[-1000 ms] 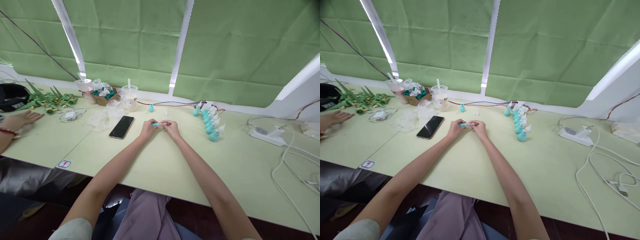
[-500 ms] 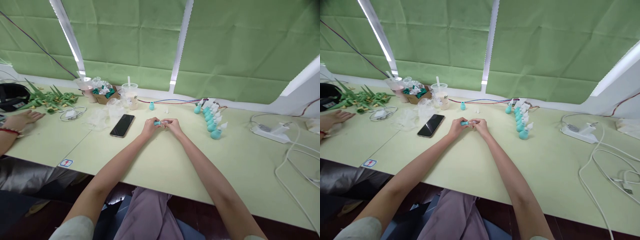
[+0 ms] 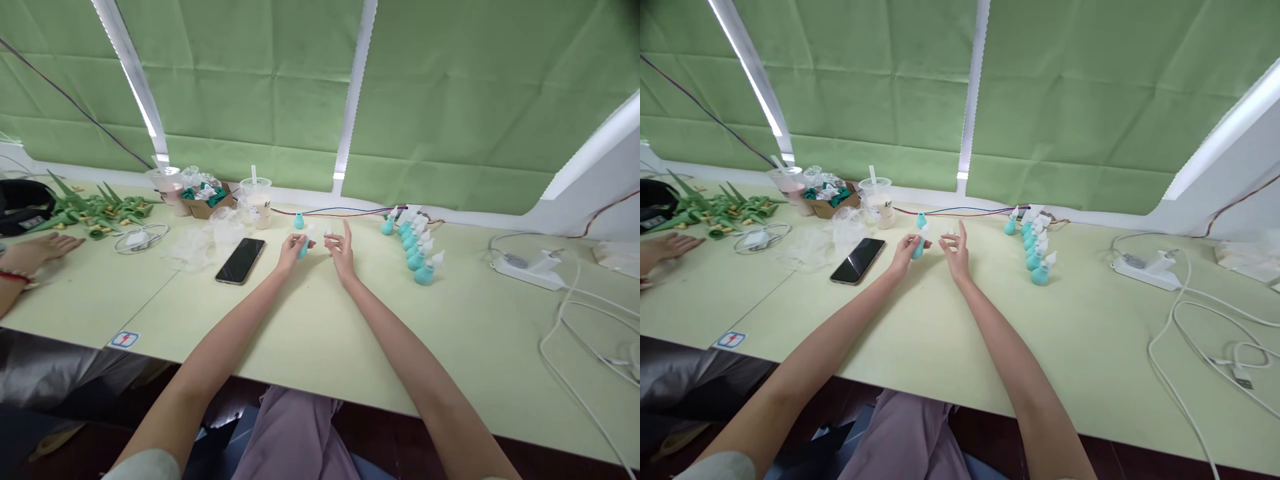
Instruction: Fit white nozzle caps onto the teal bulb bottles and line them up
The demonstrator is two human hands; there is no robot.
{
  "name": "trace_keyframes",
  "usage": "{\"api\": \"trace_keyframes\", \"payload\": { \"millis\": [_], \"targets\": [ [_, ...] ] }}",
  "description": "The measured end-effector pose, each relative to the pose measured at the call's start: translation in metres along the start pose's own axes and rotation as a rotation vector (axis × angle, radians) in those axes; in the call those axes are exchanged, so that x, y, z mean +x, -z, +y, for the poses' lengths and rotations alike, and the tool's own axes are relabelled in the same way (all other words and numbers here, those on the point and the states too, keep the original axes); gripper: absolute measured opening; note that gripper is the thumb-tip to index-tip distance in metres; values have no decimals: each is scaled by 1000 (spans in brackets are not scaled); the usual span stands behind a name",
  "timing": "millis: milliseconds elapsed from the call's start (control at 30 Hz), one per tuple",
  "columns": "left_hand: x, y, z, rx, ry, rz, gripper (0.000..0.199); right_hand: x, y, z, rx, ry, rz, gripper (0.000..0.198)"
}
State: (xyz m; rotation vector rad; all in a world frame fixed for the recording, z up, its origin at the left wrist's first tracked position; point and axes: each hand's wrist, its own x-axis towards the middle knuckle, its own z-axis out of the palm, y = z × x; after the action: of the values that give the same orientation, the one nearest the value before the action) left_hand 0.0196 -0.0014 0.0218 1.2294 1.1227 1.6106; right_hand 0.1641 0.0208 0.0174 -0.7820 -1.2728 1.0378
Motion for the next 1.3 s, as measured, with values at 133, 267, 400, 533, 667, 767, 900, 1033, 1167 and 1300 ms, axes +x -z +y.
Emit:
{"api": "trace_keyframes", "payload": {
  "millis": [133, 267, 400, 533, 667, 767, 900, 1033, 1167, 1300],
  "targets": [
    [-5, -7, -2, -160, 88, 40, 42, 0, -6, 9, 36, -148, -250, 71],
    [-7, -10, -7, -146, 69, 51, 38, -4, -13, 12, 136, -271, -390, 67],
    [-4, -4, -8, -55, 7, 29, 39, -6, -13, 11, 150, -271, -445, 59],
    [-3, -4, -8, -31, 10, -51, 41, -5, -12, 12, 110, -194, -437, 52],
    [-5, -7, -7, 24, 65, -48, 36, -3, -11, 14, -22, -143, -394, 41],
    [0, 1, -6, 184, 31, 35, 34, 1, -8, 19, -107, -139, -271, 35],
    [15, 26, -10, 426, -45, 126, 35, 11, 0, 24, -88, -154, -92, 30],
    [31, 46, -18, 523, -38, 208, 35, 18, 7, 24, 16, -130, -15, 34],
    [35, 52, -23, 544, -43, 197, 37, 20, 11, 22, -14, -143, 40, 33],
    [32, 48, -22, 642, -97, 117, 36, 22, 17, 23, -159, -113, 89, 27]
  ]
}}
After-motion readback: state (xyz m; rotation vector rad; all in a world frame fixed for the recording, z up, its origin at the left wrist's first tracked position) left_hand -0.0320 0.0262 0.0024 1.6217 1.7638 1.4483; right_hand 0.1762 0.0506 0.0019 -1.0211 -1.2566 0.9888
